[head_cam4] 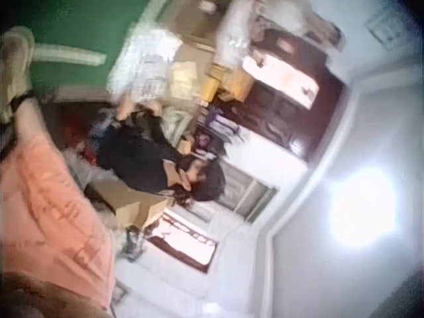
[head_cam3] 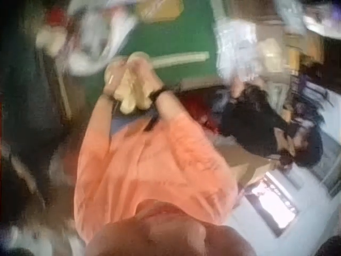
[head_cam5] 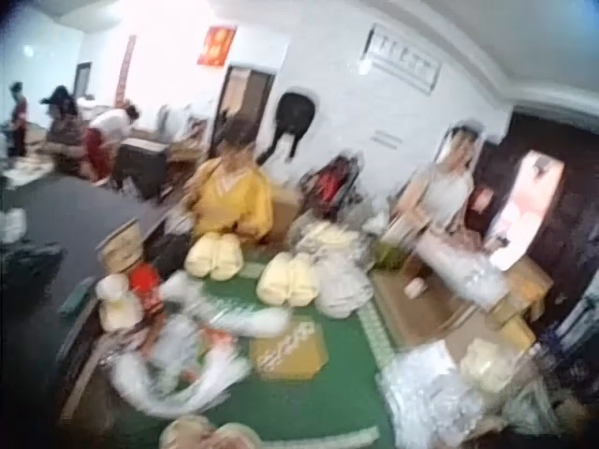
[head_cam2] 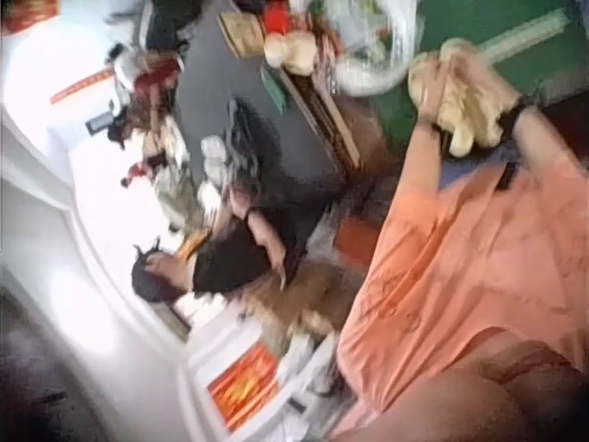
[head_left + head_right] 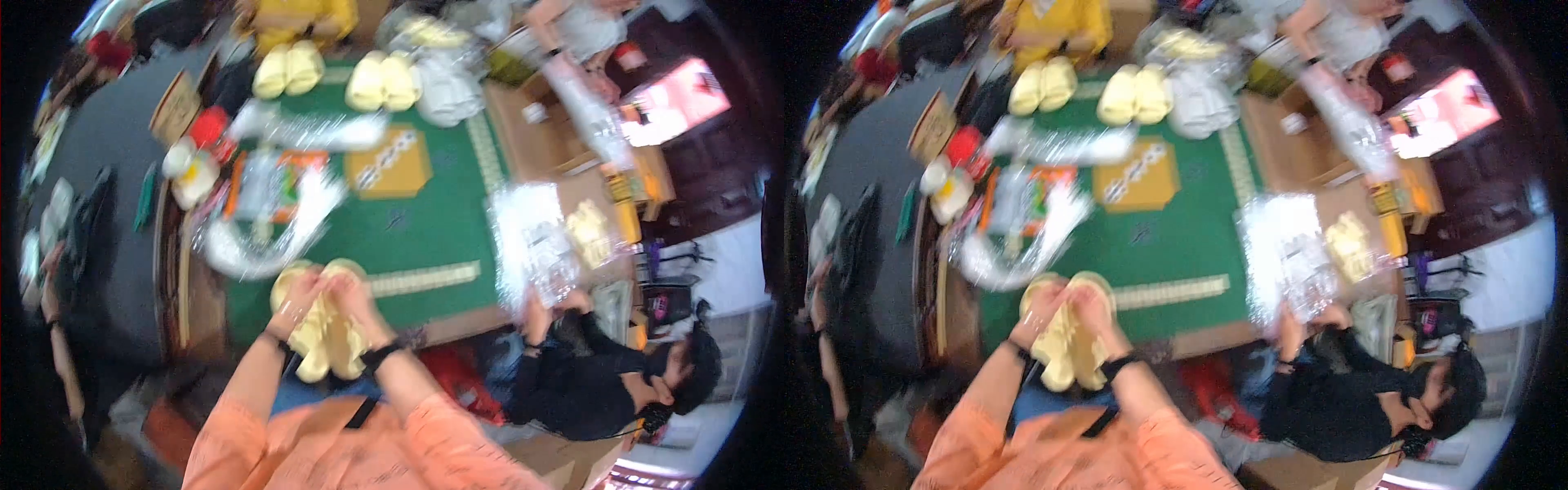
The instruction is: Inspecting, cleaning, and organizing foam slippers on a production line.
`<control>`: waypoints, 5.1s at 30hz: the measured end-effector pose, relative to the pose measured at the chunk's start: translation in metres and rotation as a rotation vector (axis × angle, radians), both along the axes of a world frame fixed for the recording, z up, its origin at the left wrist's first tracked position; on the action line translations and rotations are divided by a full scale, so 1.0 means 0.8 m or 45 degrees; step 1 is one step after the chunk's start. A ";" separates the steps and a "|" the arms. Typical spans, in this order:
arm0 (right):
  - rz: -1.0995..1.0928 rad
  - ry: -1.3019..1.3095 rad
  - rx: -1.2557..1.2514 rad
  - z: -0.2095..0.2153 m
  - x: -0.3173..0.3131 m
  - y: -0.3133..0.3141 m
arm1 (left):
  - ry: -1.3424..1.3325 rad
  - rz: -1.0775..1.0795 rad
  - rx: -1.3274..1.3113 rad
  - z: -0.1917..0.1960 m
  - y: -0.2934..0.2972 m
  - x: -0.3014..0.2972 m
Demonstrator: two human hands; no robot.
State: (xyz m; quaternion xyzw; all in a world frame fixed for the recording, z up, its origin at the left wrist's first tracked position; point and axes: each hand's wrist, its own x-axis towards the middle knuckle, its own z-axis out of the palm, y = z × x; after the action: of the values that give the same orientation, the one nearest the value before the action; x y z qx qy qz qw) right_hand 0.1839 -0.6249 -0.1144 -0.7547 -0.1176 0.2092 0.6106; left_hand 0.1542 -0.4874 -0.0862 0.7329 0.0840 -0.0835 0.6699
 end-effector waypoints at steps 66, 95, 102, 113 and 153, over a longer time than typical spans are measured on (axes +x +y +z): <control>-0.273 0.034 -0.057 0.018 0.006 0.019 | 0.146 0.151 -0.186 -0.018 0.012 0.016; -0.254 -0.068 -0.204 -0.035 0.010 0.015 | -0.590 0.001 0.821 -0.054 0.016 0.019; -0.439 0.134 0.075 0.018 0.003 0.014 | 0.016 0.076 0.219 -0.017 -0.006 0.002; -0.246 0.160 0.014 0.030 -0.007 0.013 | 0.015 0.267 -0.114 -0.016 -0.014 -0.002; -0.236 0.361 0.117 0.022 0.006 0.003 | 0.189 0.220 -0.278 -0.001 -0.006 0.011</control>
State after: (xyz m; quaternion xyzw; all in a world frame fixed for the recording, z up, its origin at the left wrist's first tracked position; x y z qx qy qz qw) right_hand 0.1885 -0.6221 -0.0965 -0.6965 0.0303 0.2509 0.6715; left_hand 0.1632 -0.4922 -0.0869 0.6377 0.1863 -0.0882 0.7422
